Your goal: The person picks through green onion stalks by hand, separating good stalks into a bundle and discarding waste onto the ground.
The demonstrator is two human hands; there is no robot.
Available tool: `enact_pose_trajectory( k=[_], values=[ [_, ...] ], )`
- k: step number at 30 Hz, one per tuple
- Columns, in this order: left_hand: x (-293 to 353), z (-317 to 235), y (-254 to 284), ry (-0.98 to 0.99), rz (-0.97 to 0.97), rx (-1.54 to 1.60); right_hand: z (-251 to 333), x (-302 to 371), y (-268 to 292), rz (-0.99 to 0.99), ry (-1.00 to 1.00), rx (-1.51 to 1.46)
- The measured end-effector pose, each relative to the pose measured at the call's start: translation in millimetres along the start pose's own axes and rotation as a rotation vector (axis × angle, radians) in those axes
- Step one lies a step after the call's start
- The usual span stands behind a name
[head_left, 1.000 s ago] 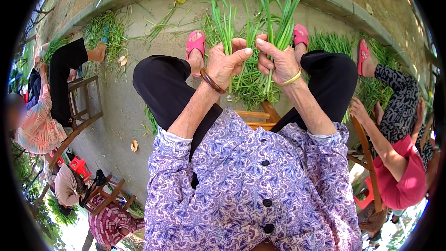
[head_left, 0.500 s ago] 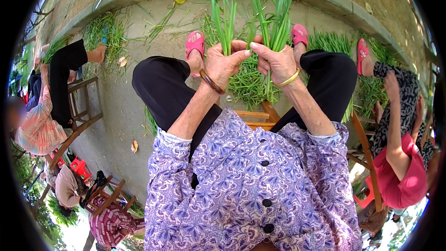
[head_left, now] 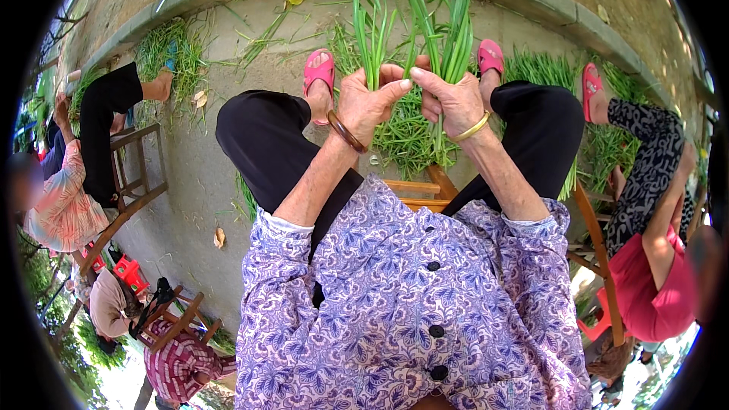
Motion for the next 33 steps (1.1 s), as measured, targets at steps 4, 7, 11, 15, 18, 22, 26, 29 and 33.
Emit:
enact_pose_trajectory(
  k=[4, 7, 11, 15, 18, 22, 26, 29, 33],
  values=[
    [0.9, -0.8, -0.7, 0.000, 0.007, -0.012, -0.1, -1.4, 1.0, 0.002, -0.016, -0.008],
    [1.2, -1.7, -1.0, -0.002, 0.026, -0.018, 0.8, -1.2, 1.2, 0.034, -0.055, -0.017],
    [1.1, -0.9, -1.4, 0.008, 0.028, -0.031, 0.9, -0.7, 0.9, 0.050, -0.073, -0.022],
    [0.5, 1.6, -0.5, 0.012, -0.003, -0.014, 0.0, -1.0, 1.1, 0.031, -0.029, 0.022],
    [-1.0, 2.1, 0.2, 0.043, 0.028, 0.038, 0.0, 0.4, -0.2, 0.027, 0.020, 0.080],
    [-3.5, 3.1, 4.5, 0.059, 0.072, 0.097, 2.7, 1.9, -3.0, 0.019, 0.087, 0.163],
    [-3.2, 0.6, 5.6, 0.040, 0.058, 0.123, 1.5, 0.5, -0.1, 0.008, 0.124, 0.282],
    [-2.0, -0.3, 5.9, 0.044, 0.036, 0.101, 3.6, 1.1, -2.4, -0.030, 0.159, 0.394],
    [-1.7, 1.5, 6.8, 0.024, 0.033, 0.075, 3.8, 0.0, -2.7, -0.045, 0.173, 0.458]
  ],
)
Point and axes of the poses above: each hand's wrist, its own x-axis away from the middle knuckle, its own y-axis out of the back of the hand, z = x × y, the point moved 3 cm from there along -x, towards the middle knuckle, and after that the axes turned 4 degrees about z, right-handed, at the moved point
